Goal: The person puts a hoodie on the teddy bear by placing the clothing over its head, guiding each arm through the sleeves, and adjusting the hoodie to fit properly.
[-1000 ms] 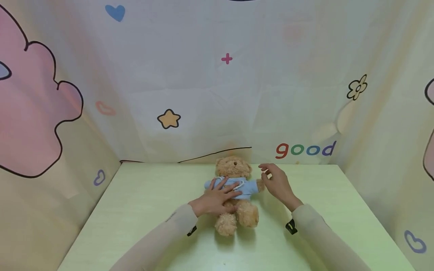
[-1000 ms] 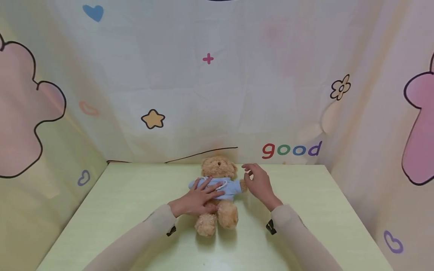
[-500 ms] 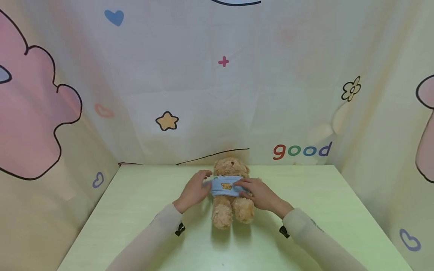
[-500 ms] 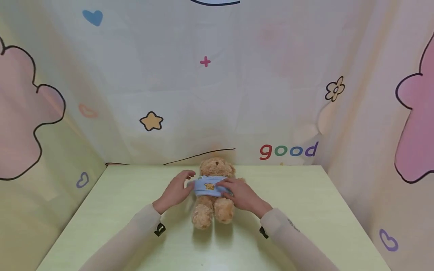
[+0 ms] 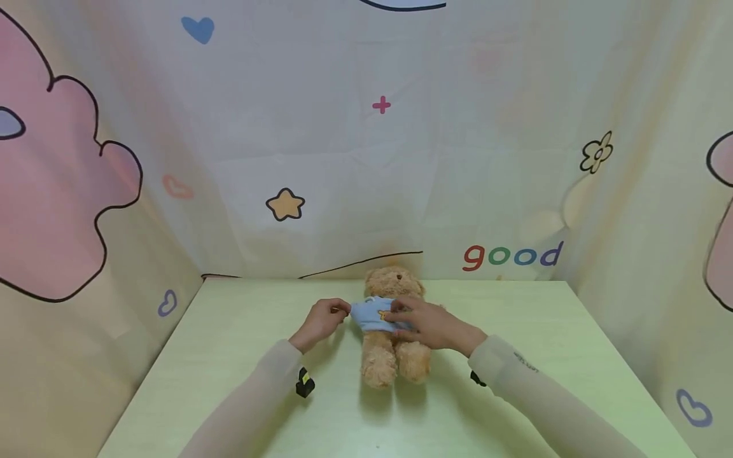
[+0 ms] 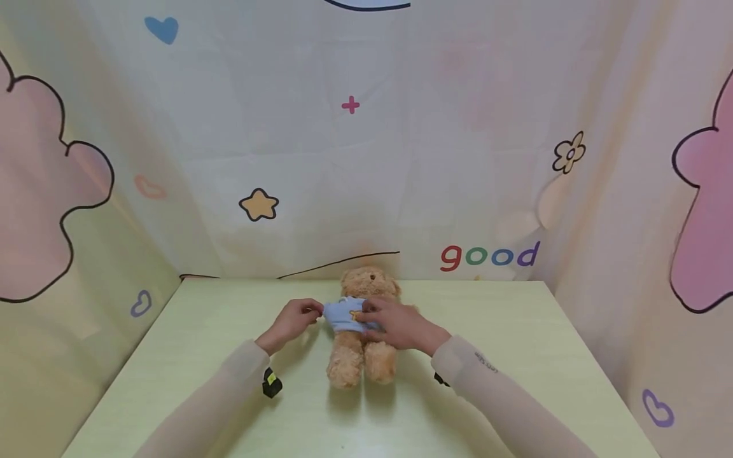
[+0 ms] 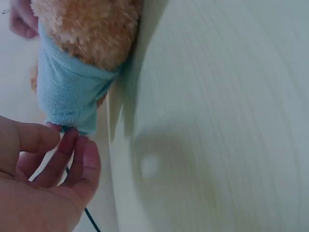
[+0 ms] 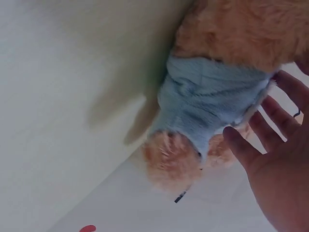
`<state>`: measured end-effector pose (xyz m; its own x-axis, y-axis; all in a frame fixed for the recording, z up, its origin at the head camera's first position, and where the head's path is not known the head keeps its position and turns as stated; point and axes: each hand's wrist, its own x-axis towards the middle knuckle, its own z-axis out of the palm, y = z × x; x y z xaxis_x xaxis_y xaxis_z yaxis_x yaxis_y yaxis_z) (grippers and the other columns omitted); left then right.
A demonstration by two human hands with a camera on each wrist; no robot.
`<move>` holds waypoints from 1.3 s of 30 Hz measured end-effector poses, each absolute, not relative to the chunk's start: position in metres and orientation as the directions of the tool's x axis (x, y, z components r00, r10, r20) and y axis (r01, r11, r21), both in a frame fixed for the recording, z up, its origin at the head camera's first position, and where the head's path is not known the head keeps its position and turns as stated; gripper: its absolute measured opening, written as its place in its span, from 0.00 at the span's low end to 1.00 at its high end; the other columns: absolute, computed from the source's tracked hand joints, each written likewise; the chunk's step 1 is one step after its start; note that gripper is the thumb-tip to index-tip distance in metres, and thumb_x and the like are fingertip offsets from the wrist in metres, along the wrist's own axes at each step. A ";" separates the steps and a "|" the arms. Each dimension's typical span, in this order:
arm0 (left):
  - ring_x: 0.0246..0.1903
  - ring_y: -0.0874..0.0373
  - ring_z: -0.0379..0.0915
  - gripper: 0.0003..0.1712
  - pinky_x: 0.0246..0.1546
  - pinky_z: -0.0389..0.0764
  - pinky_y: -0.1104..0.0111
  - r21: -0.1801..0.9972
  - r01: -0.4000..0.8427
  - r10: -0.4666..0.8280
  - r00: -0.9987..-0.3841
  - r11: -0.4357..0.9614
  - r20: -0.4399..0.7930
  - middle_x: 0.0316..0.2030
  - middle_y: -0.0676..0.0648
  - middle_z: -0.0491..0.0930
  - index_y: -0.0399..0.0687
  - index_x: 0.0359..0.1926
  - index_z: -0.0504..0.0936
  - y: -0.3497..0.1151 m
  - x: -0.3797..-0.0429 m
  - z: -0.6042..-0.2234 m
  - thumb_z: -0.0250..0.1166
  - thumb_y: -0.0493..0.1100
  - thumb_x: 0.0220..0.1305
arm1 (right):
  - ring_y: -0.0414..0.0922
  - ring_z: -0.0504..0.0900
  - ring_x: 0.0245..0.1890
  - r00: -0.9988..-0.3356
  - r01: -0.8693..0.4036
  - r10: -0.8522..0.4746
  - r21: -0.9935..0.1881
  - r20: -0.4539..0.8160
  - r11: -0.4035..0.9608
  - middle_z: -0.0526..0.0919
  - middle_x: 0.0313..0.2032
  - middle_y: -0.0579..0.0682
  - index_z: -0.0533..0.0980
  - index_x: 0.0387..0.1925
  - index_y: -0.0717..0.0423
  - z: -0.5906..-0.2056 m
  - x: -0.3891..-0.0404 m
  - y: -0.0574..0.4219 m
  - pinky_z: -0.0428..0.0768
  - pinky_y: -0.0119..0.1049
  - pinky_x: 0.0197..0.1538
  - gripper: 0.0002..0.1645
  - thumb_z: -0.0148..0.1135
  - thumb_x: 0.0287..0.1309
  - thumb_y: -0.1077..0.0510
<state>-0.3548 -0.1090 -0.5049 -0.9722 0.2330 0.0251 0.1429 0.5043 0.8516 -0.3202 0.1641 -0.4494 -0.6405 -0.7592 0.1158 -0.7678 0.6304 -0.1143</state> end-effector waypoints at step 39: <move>0.25 0.62 0.74 0.06 0.23 0.69 0.70 0.494 0.447 0.249 -0.875 0.745 0.416 0.30 0.53 0.82 0.58 0.36 0.75 -0.077 -0.343 -0.522 0.62 0.41 0.60 | 0.52 0.55 0.71 -0.608 -0.793 -0.781 -0.056 0.144 0.607 0.60 0.70 0.47 0.58 0.69 0.47 -0.474 -0.312 0.162 0.64 0.50 0.66 0.31 0.46 0.67 0.45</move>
